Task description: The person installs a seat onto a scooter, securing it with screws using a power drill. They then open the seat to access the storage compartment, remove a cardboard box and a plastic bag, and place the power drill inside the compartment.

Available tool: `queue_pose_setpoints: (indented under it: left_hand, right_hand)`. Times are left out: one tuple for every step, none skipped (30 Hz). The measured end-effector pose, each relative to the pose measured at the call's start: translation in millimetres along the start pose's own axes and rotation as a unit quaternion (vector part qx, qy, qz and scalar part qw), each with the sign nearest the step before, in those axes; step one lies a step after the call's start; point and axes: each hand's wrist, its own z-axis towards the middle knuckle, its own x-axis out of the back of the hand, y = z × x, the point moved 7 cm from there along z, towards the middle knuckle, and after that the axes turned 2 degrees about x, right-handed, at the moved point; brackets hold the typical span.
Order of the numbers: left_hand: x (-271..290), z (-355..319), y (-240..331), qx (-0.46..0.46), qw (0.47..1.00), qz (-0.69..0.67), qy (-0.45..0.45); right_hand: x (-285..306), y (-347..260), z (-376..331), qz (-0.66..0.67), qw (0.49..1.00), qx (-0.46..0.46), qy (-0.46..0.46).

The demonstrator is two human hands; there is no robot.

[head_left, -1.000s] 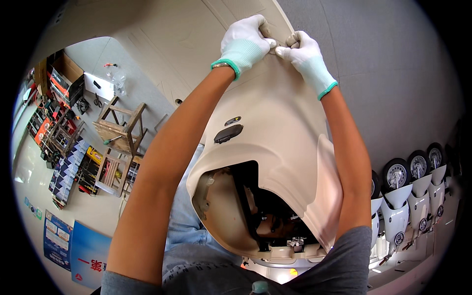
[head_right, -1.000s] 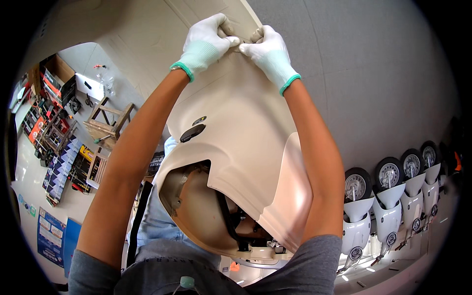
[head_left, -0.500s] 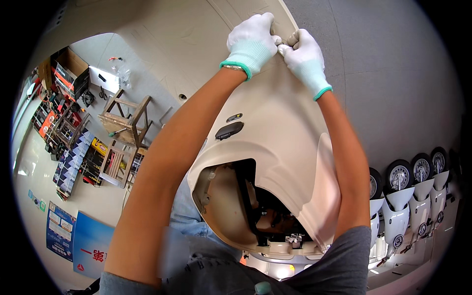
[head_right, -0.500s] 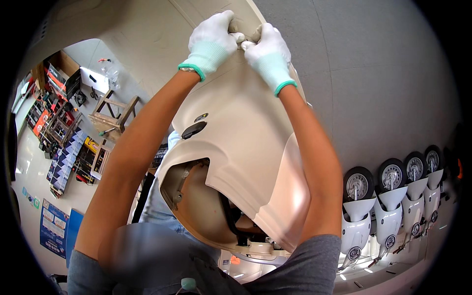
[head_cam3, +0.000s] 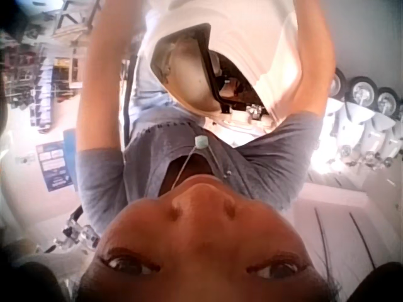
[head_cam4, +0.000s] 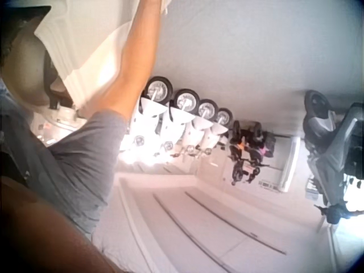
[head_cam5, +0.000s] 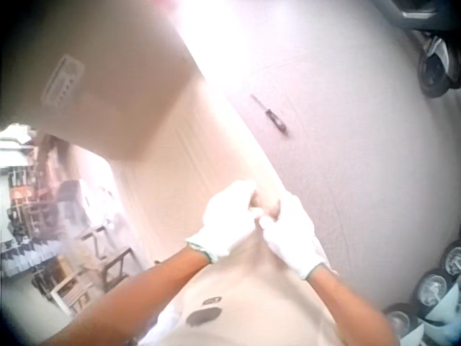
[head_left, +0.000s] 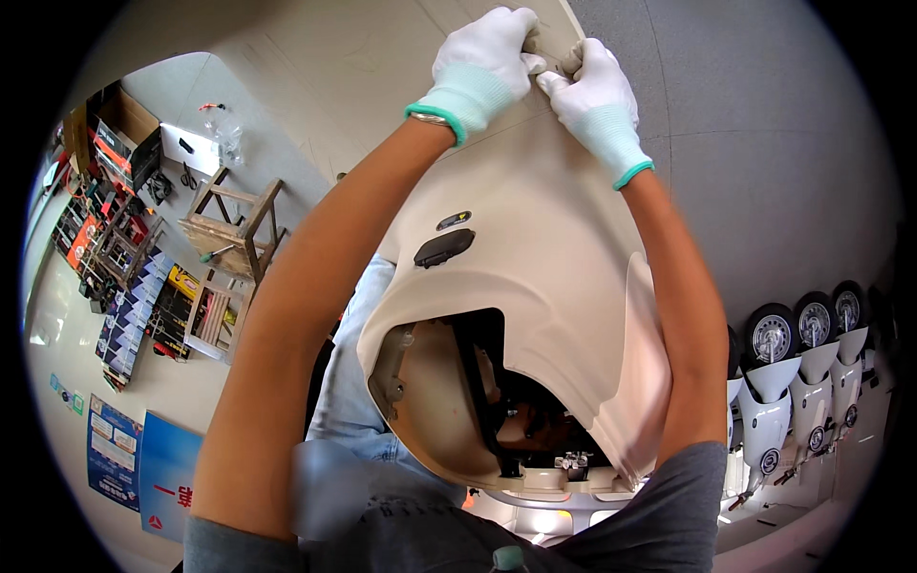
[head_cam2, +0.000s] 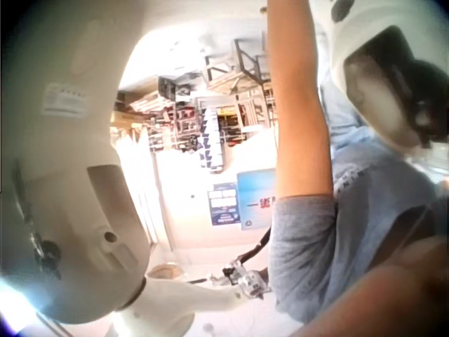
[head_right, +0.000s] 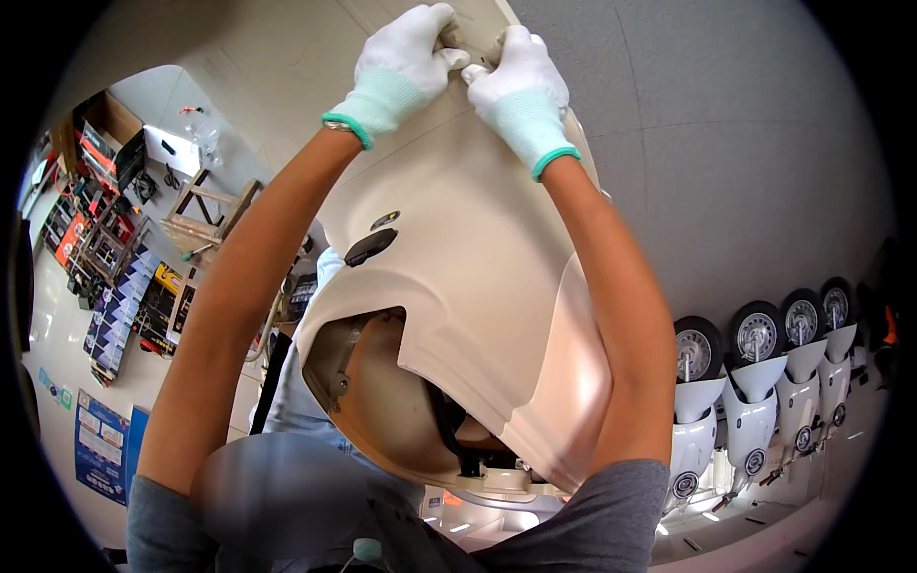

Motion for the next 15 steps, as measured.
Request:
queue_pose_setpoints:
  left_hand:
    - [-1, 0, 1, -0.002, 1.0, 0.004, 0.008]
    - [0, -1, 2, -0.005, 1.0, 0.01, 0.015]
    - [-1, 0, 1, -0.006, 1.0, 0.014, 0.007]
    - [-1, 2, 0, -0.008, 1.0, 0.018, 0.0]
    - [0, 4, -1, -0.013, 1.0, 0.02, -0.007]
    - [3, 3, -6, -0.016, 1.0, -0.016, 0.0]
    - [6, 1, -14, -0.019, 0.998, -0.054, 0.007]
    - [12, 0, -16, -0.023, 0.995, -0.093, 0.016]
    - [10, 0, -30, 0.064, 0.979, -0.193, -0.01]
    - [5, -3, -40, 0.148, 0.945, -0.289, -0.038]
    - [12, -5, -33, 0.131, 0.933, -0.336, -0.012]
    - [15, -1, -33, 0.079, 0.95, -0.302, 0.026]
    - [14, 1, -36, 0.027, 0.962, -0.266, 0.064]
    - [20, 1, -31, -0.022, 0.968, -0.23, 0.103]
    - [17, 2, -34, -0.006, 0.968, -0.235, 0.087]
  right_hand:
    - [0, -3, -2, -0.016, 1.0, -0.005, 0.005]
    - [1, -7, -4, -0.031, 0.999, -0.01, 0.01]
    - [2, -10, -4, -0.045, 0.999, -0.017, 0.007]
    - [1, -13, -6, -0.065, 0.997, 0.001, 0.033]
    - [-1, -15, -8, -0.086, 0.994, 0.019, 0.062]
    - [-1, -19, -10, -0.108, 0.989, 0.036, 0.091]
    - [0, -13, -6, -0.002, 0.999, 0.043, 0.032]
    - [6, -7, -1, 0.101, 0.993, 0.051, -0.028]
    - [8, 1, 2, 0.239, 0.971, -0.003, -0.024]
    - [11, 10, 2, 0.273, 0.959, -0.067, -0.033]
    - [11, 10, 2, 0.278, 0.959, -0.054, -0.016]
    - [11, 7, 1, 0.283, 0.958, -0.041, 0.0]
    - [14, 3, -1, 0.291, 0.956, -0.024, 0.015]
    - [19, -2, -4, 0.298, 0.954, -0.008, 0.027]
    - [22, -6, -5, 0.305, 0.952, 0.008, 0.038]
